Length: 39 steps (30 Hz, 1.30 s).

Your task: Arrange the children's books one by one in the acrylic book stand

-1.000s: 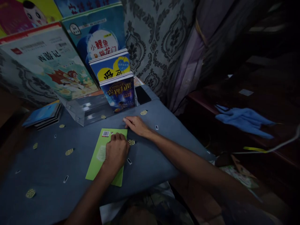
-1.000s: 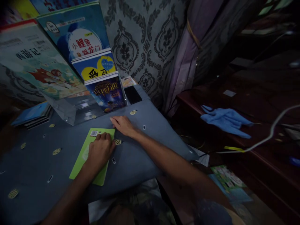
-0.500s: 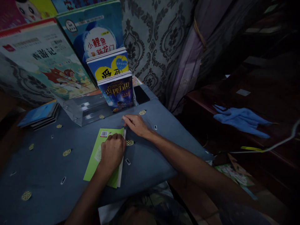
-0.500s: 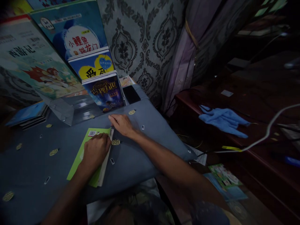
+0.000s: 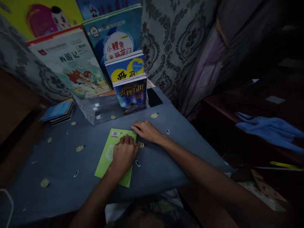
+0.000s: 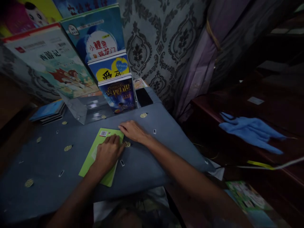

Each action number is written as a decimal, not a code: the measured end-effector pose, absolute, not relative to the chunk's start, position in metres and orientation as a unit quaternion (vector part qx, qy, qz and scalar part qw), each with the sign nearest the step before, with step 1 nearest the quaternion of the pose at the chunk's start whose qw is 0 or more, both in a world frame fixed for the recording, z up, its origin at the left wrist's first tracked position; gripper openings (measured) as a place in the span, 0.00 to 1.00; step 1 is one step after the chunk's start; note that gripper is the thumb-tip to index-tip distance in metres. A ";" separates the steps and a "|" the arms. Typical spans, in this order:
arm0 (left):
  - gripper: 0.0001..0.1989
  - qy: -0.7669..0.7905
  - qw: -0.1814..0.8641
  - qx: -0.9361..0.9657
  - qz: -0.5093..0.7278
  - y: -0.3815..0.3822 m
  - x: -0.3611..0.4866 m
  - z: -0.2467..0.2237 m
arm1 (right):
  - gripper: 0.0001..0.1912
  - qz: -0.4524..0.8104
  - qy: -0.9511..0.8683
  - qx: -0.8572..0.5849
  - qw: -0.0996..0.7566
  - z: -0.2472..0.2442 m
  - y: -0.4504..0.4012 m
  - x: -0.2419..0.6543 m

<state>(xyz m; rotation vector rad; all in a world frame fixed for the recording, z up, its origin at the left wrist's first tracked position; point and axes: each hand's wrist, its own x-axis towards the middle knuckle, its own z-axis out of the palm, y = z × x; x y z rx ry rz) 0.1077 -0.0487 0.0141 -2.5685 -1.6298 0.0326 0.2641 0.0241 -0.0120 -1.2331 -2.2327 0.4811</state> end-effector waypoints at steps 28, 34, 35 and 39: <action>0.24 -0.399 0.072 -0.913 -0.036 -0.074 0.034 -0.016 | 0.16 0.127 -0.852 -0.415 0.293 -0.040 0.037 0.260; 0.22 -0.445 0.059 -0.892 -0.056 -0.055 0.053 -0.017 | 0.16 0.155 -0.857 -0.391 0.299 -0.037 0.037 0.260; 0.22 -0.446 0.056 -0.891 -0.064 -0.054 0.055 -0.017 | 0.16 0.164 -0.856 -0.389 0.298 -0.035 0.038 0.260; 0.19 -0.439 0.040 -0.892 -0.095 -0.054 0.056 -0.018 | 0.14 0.187 -0.860 -0.383 0.281 -0.030 0.037 0.262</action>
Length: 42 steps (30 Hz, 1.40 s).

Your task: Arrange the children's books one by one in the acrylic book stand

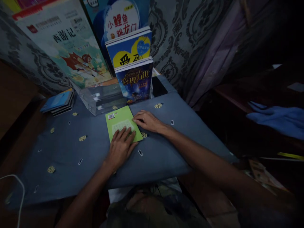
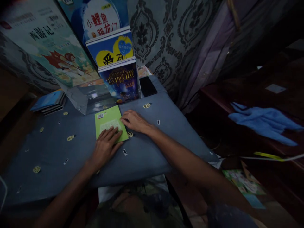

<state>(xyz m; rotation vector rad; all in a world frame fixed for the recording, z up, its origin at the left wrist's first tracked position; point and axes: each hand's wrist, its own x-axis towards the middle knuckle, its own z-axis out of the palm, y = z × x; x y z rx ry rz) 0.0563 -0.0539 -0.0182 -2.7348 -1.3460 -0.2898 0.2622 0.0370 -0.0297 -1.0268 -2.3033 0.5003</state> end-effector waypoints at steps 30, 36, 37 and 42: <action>0.15 -0.391 0.027 -0.898 -0.200 -0.053 0.057 -0.020 | 0.23 0.236 -0.881 -0.372 0.170 -0.015 0.019 0.282; 0.15 -0.390 0.047 -0.899 -0.192 -0.054 0.058 -0.020 | 0.28 0.247 -0.877 -0.377 0.166 -0.015 0.019 0.282; 0.15 -0.391 0.048 -0.900 -0.189 -0.054 0.058 -0.020 | 0.29 0.248 -0.878 -0.375 0.164 -0.016 0.019 0.282; 0.16 -0.399 0.056 -0.899 -0.173 -0.057 0.058 -0.023 | 0.34 0.238 -0.887 -0.361 0.162 -0.022 0.021 0.283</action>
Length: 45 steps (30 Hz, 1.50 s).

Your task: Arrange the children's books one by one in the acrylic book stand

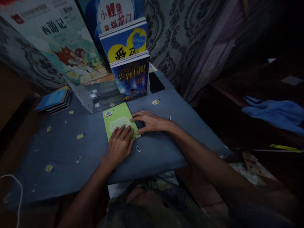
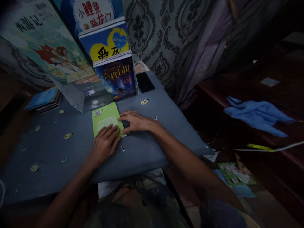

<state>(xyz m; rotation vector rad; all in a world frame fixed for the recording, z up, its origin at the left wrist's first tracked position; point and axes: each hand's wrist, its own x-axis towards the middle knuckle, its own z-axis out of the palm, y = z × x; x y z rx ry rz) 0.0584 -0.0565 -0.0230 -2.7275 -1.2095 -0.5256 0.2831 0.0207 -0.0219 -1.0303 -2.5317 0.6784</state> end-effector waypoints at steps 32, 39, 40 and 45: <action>0.28 -0.453 -0.029 -0.884 -0.113 -0.061 -0.031 -0.021 | 0.41 0.255 -0.871 -0.404 0.118 -0.023 0.035 0.261; 0.31 -0.455 -0.039 -0.884 -0.098 -0.060 -0.032 -0.021 | 0.39 0.168 -0.862 -0.469 0.090 -0.020 0.067 0.226; 0.31 -0.456 -0.040 -0.884 -0.097 -0.061 -0.032 -0.021 | 0.38 0.156 -0.859 -0.479 0.091 -0.022 0.067 0.221; 0.32 -0.460 -0.054 -0.881 -0.099 -0.064 -0.033 -0.024 | 0.34 0.104 -0.850 -0.506 0.100 -0.031 0.051 0.209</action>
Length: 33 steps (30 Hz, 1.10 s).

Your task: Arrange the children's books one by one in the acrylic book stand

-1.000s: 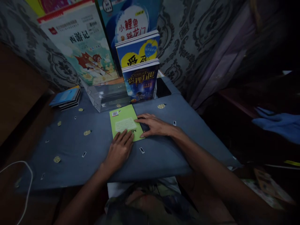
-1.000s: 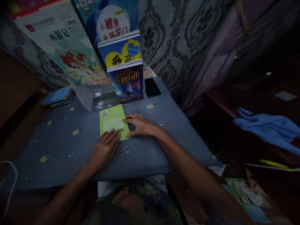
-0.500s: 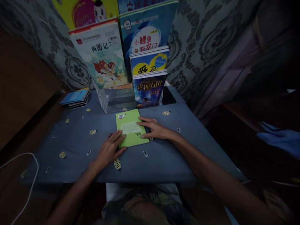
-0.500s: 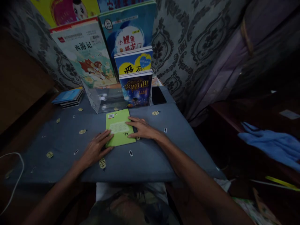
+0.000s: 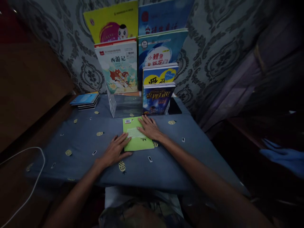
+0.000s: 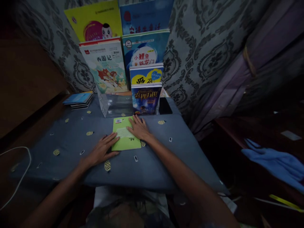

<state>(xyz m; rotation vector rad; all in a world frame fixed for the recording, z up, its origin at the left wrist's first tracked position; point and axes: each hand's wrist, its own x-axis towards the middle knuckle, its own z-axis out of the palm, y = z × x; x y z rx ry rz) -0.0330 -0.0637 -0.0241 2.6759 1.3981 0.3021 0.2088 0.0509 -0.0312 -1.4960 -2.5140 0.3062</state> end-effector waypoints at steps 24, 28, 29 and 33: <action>0.42 0.516 0.103 0.848 0.063 0.014 -0.021 -0.041 | 0.32 0.094 -0.854 -0.505 0.085 -0.030 -0.005 0.202; 0.41 0.495 0.067 0.863 0.071 -0.023 -0.012 -0.048 | 0.32 0.098 -0.850 -0.510 0.084 -0.030 -0.005 0.201; 0.41 0.493 0.060 0.865 0.072 -0.031 -0.010 -0.049 | 0.32 0.097 -0.849 -0.512 0.084 -0.030 -0.005 0.201; 0.45 0.487 0.055 0.869 0.061 -0.048 -0.003 -0.045 | 0.31 0.099 -0.848 -0.514 0.083 -0.028 -0.007 0.201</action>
